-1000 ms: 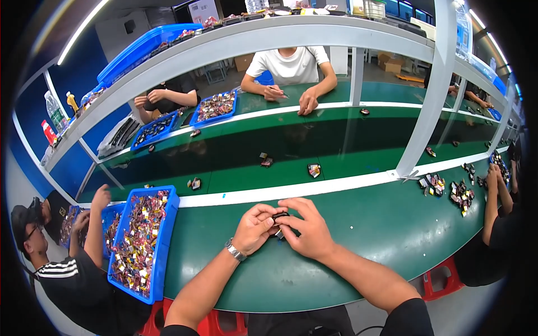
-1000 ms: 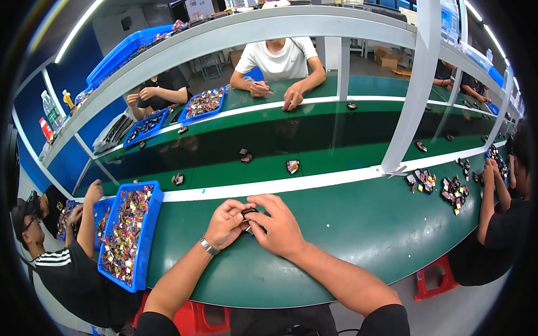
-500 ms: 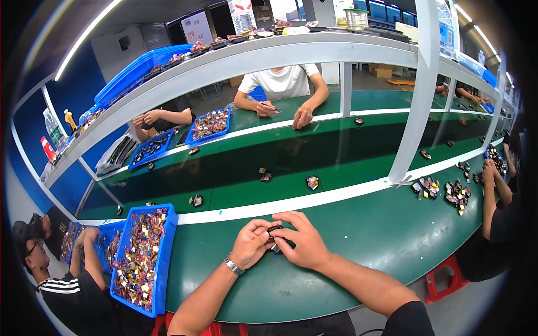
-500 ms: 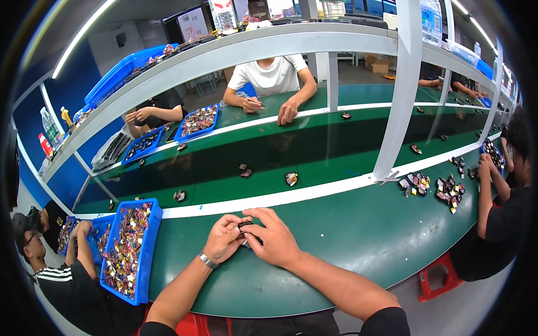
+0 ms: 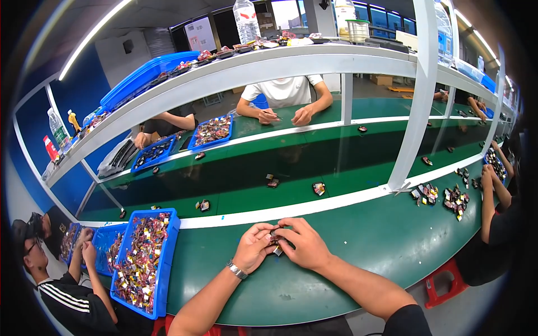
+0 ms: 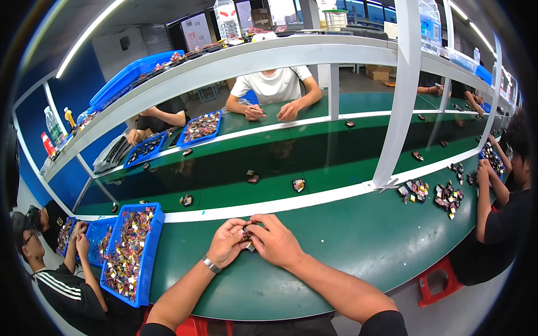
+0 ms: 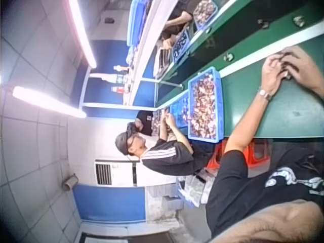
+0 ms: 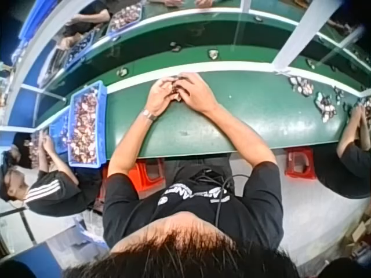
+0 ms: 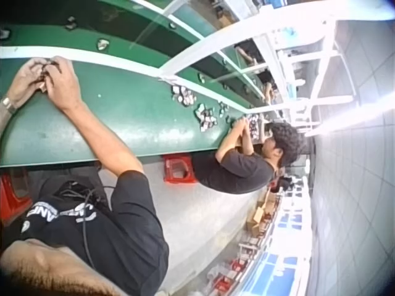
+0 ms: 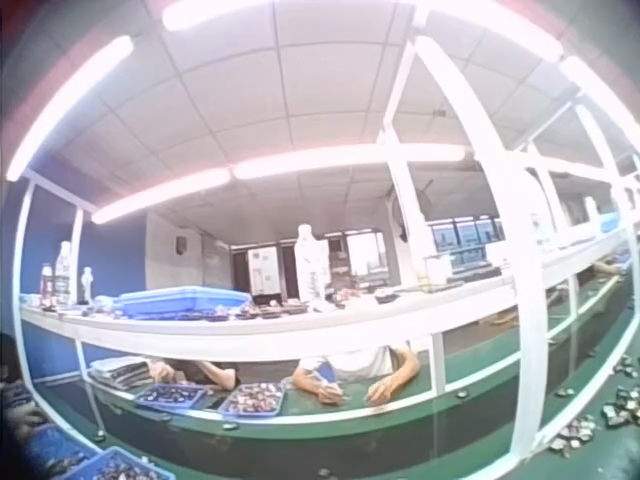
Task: Assembling small electronic components with wires on a factory production line.
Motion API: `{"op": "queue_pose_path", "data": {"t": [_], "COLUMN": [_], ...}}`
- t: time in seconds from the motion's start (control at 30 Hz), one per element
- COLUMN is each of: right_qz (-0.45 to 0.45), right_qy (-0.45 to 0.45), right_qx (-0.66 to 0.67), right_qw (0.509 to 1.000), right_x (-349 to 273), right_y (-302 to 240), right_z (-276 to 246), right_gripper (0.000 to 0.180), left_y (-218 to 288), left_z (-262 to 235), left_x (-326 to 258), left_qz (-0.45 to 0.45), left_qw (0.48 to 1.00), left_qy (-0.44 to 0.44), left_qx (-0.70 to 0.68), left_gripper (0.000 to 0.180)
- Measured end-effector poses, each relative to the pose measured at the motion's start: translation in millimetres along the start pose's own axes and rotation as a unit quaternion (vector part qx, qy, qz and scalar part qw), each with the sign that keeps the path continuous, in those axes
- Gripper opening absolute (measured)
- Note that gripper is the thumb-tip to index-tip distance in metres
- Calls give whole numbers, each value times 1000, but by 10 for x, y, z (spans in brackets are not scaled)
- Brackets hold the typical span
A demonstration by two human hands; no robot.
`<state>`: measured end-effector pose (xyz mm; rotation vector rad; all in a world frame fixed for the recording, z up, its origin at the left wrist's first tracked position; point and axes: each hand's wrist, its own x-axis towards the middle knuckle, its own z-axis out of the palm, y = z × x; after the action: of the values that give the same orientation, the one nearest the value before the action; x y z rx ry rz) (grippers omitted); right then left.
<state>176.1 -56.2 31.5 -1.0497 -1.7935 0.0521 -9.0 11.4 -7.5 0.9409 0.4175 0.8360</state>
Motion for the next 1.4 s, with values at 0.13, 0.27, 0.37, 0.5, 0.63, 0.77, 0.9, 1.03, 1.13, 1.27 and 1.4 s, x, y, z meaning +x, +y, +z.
{"op": "queue_pose_path", "data": {"t": [0.13, 0.27, 0.37, 0.5, 0.63, 0.77, 0.9, 1.03, 1.13, 1.27, 1.4], "right_qz": [-5, -59, -93, -139, -133, -92, -66, -51, -35, -14, 44], "right_qy": [-34, -33, -21, -43, -42, -38, -49, -45, -41, -31, -17], "right_qx": [-52, -103, -109, -104, -56, -49, -57, -56, -71, -68, 3], "right_qw": [998, 992, 989, 984, 989, 994, 995, 996, 996, 997, 999], "right_x": [-9, 29, 55, 81, 91, 72, 57, 20, 14, 6, -46], "right_y": [50, 31, 52, 107, 124, 132, 155, 168, 91, 36, 99], "right_z": [-2, 2, -5, -52, -63, -60, -47, -10, 0, 43, 104], "right_gripper": [20, 19, 18, 17, 17, 17, 16, 18, 19, 18, 17], "left_y": [17, 8, 7, 40, 22, 31, 23, 26, 40, 30, 7], "left_z": [79, 54, 63, 155, 139, 199, 182, 210, 239, 219, 205], "left_x": [-8, -18, -10, -31, -31, -26, -28, -9, -18, -20, -9], "left_qz": [-7, -8, -1, -17, -11, -16, -15, -15, -10, 10, 16], "left_qw": [1000, 1000, 1000, 999, 999, 997, 995, 996, 994, 992, 992], "left_qy": [10, 21, 19, 30, 25, 54, 65, 70, 79, 94, 101], "left_qx": [11, 20, 25, 28, 39, 54, 70, 60, 71, 88, 78], "left_gripper": [24, 24, 23, 23, 22, 22, 22, 22, 21, 20, 20]}}
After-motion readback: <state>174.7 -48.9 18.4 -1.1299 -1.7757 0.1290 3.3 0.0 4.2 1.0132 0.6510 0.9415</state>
